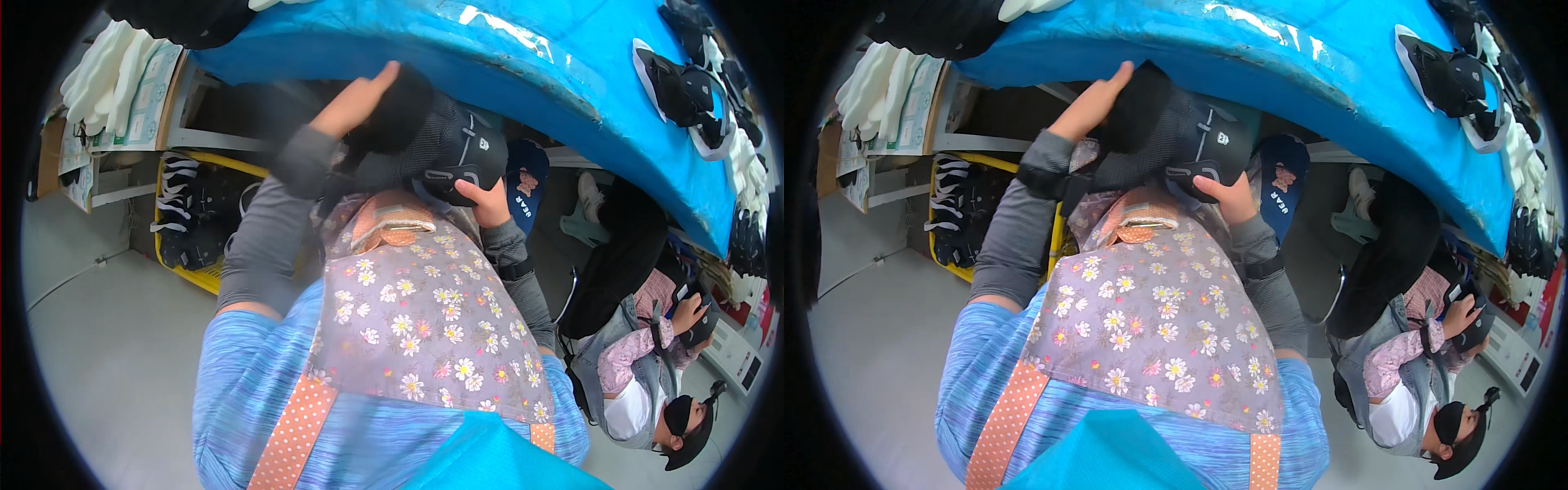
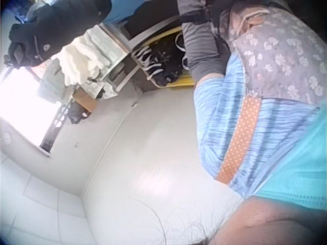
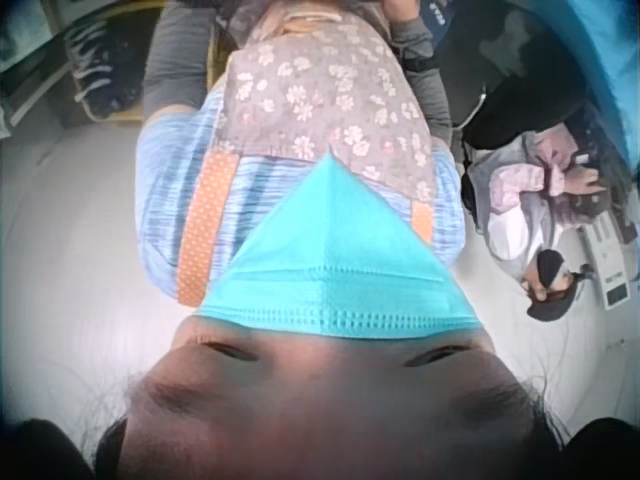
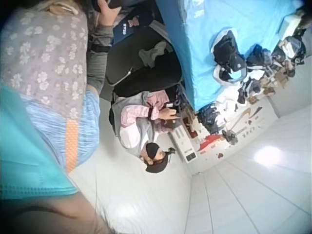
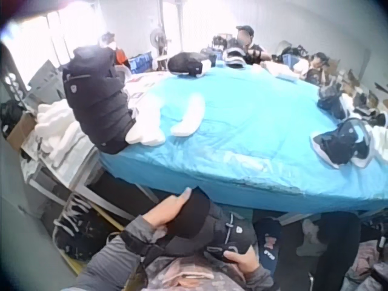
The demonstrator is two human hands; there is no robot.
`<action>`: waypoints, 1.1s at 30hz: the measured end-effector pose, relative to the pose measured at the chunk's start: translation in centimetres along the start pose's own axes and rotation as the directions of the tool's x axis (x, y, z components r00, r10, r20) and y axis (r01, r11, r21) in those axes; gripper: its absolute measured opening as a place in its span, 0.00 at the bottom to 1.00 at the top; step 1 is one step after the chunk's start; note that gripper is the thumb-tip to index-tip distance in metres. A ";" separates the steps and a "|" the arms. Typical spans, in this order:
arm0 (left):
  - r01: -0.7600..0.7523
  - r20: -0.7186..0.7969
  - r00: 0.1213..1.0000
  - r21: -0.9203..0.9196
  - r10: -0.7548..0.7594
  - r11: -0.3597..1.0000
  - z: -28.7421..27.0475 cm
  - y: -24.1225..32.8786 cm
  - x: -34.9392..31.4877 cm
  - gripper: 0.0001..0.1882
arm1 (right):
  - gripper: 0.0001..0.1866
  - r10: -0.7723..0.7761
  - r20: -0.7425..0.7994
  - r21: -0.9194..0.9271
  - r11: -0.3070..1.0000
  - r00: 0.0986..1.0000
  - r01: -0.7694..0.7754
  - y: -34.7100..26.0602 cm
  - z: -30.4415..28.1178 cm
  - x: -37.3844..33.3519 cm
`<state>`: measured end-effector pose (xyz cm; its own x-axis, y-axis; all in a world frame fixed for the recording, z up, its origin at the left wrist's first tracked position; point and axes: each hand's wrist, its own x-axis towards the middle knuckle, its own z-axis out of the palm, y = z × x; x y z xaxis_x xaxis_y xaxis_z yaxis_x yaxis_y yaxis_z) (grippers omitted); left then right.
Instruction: The person inserts foam cushioning pieces into the interior of a black boot upper and then tucks the edges of the lining around the foam by hand.
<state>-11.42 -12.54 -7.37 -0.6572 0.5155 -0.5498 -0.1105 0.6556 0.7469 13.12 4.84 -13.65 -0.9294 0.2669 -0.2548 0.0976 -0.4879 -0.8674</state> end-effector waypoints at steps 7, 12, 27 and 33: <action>-0.297 0.311 0.887 -0.181 0.341 0.938 1.0 -8.9 -6.9 0.23 | 0.30 0.021 0.047 -0.001 1.000 0.999 -0.021 0.4 -0.3 0.8; -0.455 -0.241 0.846 0.141 0.476 0.879 3.2 -0.7 -10.1 0.14 | 0.29 0.074 0.098 0.109 0.990 0.992 -0.085 0.3 -0.3 0.4; -0.668 -0.073 0.611 0.486 0.788 0.563 8.4 3.7 2.3 0.15 | 0.32 0.064 -0.013 0.468 0.882 0.998 -0.050 -0.7 -2.3 -0.5; -0.578 -0.180 0.691 0.444 0.700 0.685 9.9 1.9 3.1 0.15 | 0.30 0.101 0.010 0.522 0.848 0.995 -0.091 0.3 -2.7 0.6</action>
<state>-6.27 -4.20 -11.38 -0.6659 0.7157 0.2105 0.6352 0.3959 0.6632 13.57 7.12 -15.26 -0.9182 0.2082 -0.3369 -0.0184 -0.8721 -0.4890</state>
